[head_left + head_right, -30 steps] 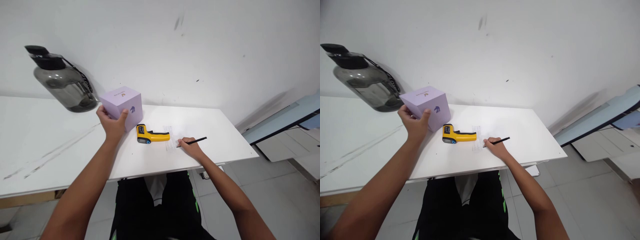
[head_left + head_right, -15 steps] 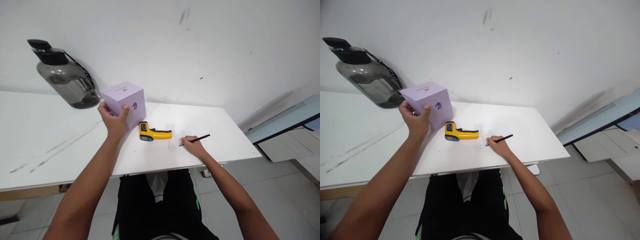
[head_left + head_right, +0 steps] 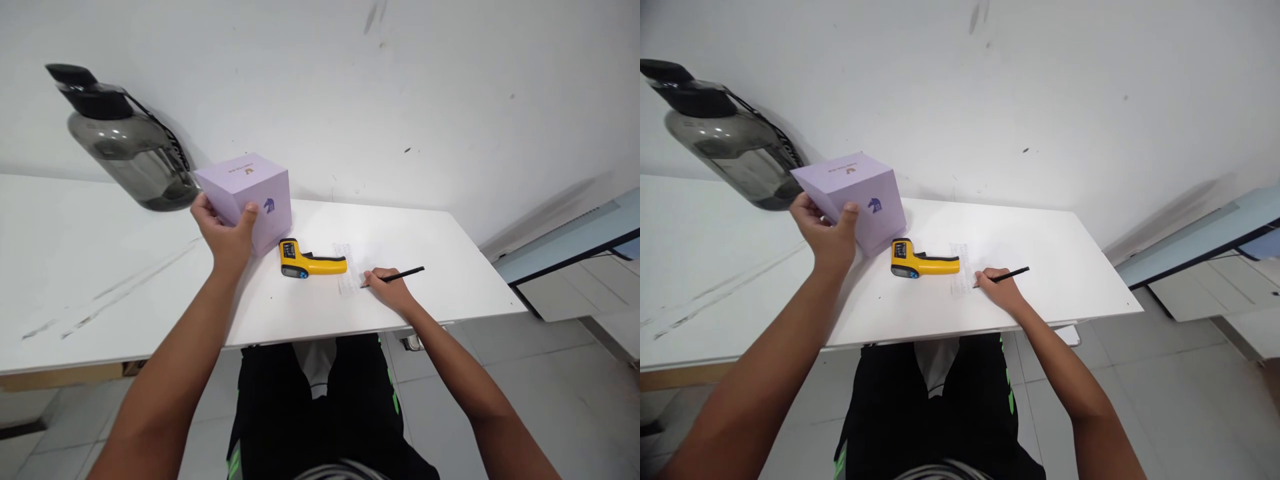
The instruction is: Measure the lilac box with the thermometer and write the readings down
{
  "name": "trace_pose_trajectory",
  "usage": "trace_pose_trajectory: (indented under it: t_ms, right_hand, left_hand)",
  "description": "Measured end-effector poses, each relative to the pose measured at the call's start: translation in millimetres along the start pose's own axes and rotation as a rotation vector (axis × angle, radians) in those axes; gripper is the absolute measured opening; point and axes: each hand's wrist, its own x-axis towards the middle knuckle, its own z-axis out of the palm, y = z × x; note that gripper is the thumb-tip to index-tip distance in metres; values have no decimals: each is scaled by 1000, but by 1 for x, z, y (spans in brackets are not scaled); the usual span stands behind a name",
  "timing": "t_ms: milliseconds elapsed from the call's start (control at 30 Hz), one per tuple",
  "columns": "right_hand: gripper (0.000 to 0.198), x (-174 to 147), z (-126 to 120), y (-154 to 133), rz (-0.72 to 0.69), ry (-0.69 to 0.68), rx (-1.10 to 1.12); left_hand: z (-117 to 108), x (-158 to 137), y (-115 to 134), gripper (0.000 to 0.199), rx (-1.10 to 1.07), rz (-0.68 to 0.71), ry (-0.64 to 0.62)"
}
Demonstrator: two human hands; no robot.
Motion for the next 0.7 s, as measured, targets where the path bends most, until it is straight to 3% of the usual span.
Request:
trace_pose_trajectory:
  t_ms: [700]
  right_hand:
    - [34, 0, 3, -2, -1, 35, 56]
  left_hand:
    - [-8, 8, -12, 78, 45, 88, 93]
